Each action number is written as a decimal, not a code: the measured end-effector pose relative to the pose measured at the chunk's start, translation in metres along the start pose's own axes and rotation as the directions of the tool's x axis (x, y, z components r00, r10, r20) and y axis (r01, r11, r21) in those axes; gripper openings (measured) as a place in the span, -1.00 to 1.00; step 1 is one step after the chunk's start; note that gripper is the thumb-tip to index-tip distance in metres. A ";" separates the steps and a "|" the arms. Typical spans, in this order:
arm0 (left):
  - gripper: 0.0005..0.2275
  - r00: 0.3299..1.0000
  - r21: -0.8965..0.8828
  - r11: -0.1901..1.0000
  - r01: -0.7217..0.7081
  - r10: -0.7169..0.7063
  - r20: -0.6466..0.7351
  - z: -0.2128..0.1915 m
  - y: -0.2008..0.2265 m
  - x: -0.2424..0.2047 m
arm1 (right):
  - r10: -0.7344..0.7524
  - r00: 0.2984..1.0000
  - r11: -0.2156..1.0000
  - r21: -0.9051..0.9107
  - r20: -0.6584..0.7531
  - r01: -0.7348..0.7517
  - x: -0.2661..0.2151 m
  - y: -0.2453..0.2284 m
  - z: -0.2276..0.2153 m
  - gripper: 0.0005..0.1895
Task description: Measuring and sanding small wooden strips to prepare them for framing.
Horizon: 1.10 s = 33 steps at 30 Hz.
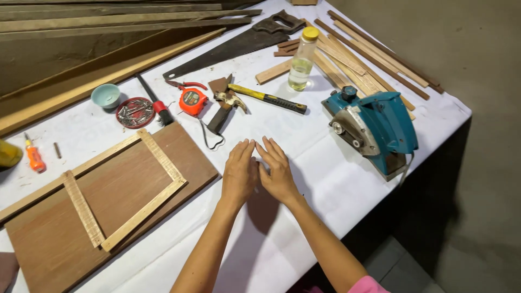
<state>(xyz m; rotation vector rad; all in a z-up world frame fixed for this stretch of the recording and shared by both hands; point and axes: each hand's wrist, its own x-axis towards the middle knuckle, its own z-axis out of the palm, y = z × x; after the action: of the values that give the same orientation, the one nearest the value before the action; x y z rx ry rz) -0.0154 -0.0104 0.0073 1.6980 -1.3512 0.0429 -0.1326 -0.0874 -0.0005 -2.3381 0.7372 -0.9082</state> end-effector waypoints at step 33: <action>-0.64 0.982 -0.203 0.961 -0.189 0.184 -0.041 0.201 0.158 0.276 | -0.093 0.995 0.963 -0.257 -0.042 0.080 0.197 0.165 -0.291 -0.50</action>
<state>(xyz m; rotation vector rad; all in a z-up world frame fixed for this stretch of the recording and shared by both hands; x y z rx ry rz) -0.1285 -0.3431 0.1412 1.3913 -1.4438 0.0284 -0.2680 -0.4102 0.1672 -2.5976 0.8220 -0.9670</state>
